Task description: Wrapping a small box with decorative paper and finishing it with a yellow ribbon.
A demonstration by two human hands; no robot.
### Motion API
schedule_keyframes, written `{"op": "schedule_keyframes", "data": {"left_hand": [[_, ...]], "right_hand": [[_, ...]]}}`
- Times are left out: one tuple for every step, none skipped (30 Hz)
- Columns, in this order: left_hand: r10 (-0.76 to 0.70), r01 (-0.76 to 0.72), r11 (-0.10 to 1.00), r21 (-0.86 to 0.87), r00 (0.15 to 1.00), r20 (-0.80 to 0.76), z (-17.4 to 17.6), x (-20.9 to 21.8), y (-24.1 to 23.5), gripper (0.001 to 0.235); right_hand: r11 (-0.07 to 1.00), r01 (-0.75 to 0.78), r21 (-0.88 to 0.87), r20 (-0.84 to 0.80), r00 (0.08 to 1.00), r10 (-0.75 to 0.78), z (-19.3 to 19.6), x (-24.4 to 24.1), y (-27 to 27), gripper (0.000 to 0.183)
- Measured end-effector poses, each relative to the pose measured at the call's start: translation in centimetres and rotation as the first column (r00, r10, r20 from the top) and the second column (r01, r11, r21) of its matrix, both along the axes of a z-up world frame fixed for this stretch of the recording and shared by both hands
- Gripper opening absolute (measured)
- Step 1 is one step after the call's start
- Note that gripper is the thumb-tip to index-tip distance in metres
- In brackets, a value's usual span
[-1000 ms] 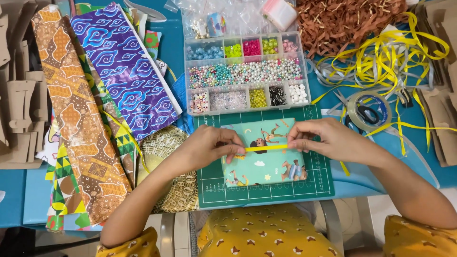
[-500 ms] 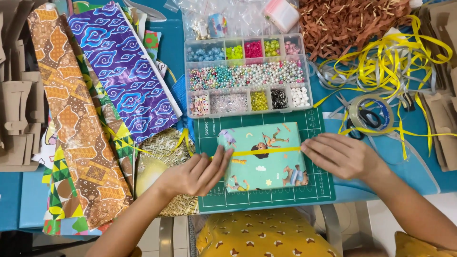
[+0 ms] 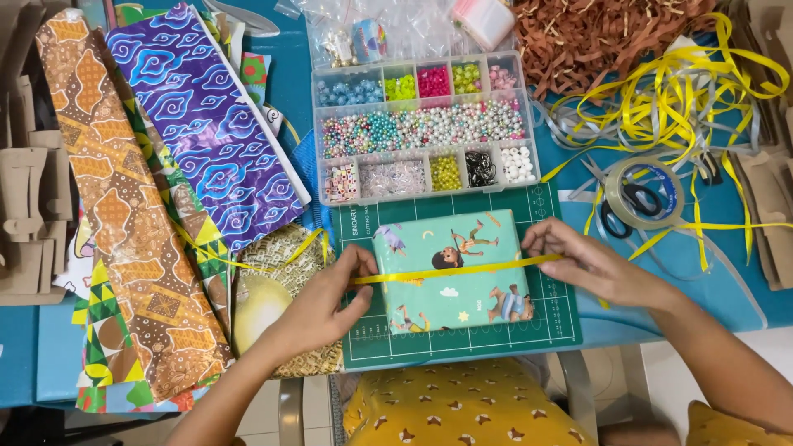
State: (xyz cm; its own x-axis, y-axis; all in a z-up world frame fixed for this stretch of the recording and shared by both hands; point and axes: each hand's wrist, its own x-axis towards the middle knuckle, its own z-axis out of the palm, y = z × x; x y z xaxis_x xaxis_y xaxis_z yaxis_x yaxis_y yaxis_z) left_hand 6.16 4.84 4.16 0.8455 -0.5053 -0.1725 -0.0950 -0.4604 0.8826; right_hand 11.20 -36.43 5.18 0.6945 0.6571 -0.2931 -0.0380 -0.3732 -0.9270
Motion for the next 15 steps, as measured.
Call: {"op": "schedule_keyframes", "data": {"left_hand": [[0.0,0.0,1.0,0.0,1.0,0.001,0.3,0.3,0.1,0.02],[0.023,-0.023,0.999,-0.027,1.0,-0.017,0.6,0.5,0.1,0.017],[0.045,-0.047,0.997,-0.055,0.998,-0.036,0.8,0.8,0.2,0.031],[0.045,-0.047,0.997,-0.055,0.998,-0.038,0.6,0.8,0.3,0.031],[0.075,-0.079,0.993,-0.085,0.996,-0.052,0.4,0.7,0.5,0.032],[0.104,-0.111,0.987,-0.116,0.992,-0.065,0.2,0.8,0.7,0.033],[0.104,-0.111,0.987,-0.117,0.992,-0.066,-0.3,0.7,0.9,0.033],[0.089,-0.107,0.984,-0.145,0.988,-0.128,-0.8,0.7,1.2,0.024],[0.072,-0.105,0.979,-0.173,0.979,-0.189,-1.3,0.6,1.4,0.017],[0.073,-0.106,0.979,-0.172,0.979,-0.189,-1.0,0.7,1.5,0.017],[0.061,-0.101,0.979,-0.177,0.973,-0.221,-0.6,0.7,1.5,0.018],[0.049,-0.098,0.978,-0.182,0.966,-0.253,-0.3,0.7,1.6,0.02],[0.05,-0.099,0.978,-0.181,0.966,-0.254,-0.7,0.9,1.5,0.02],[0.025,-0.068,0.986,-0.152,0.963,-0.27,-1.2,1.1,1.4,0.022],[0.001,-0.037,0.992,-0.122,0.958,-0.286,-1.7,1.3,1.4,0.025]], "right_hand": [[1.0,0.0,0.0,0.001,1.0,0.0,-0.5,0.1,-0.3,0.038],[0.996,0.054,-0.076,0.021,0.998,-0.052,-1.1,0.2,-0.5,0.031],[0.983,0.107,-0.152,0.045,0.994,-0.102,-1.6,0.2,-0.8,0.026],[0.983,0.107,-0.152,0.043,0.994,-0.102,-1.9,0.3,-0.9,0.026],[0.982,0.137,-0.129,0.041,0.99,-0.133,-2.1,0.4,-1.0,0.022],[0.98,0.167,-0.107,0.04,0.986,-0.164,-2.3,0.5,-1.1,0.019],[0.98,0.167,-0.108,0.039,0.986,-0.164,-2.4,0.4,-1.3,0.019],[0.976,0.189,-0.109,0.027,0.982,-0.187,-2.4,0.5,-1.4,0.018],[0.971,0.211,-0.111,0.016,0.977,-0.211,-2.5,0.6,-1.5,0.018],[0.971,0.211,-0.111,0.016,0.977,-0.21,-2.5,0.7,-1.6,0.018],[0.972,0.209,-0.111,-0.003,0.977,-0.211,-2.5,0.7,-1.7,0.017],[0.972,0.208,-0.112,-0.022,0.977,-0.211,-2.5,0.8,-1.8,0.016],[0.972,0.207,-0.111,-0.024,0.977,-0.211,-2.7,0.9,-1.7,0.016],[0.966,0.191,-0.175,0.004,0.981,-0.193,-2.9,1.0,-1.6,0.015],[0.955,0.176,-0.239,0.031,0.984,-0.173,-3.1,1.1,-1.5,0.014]]}}
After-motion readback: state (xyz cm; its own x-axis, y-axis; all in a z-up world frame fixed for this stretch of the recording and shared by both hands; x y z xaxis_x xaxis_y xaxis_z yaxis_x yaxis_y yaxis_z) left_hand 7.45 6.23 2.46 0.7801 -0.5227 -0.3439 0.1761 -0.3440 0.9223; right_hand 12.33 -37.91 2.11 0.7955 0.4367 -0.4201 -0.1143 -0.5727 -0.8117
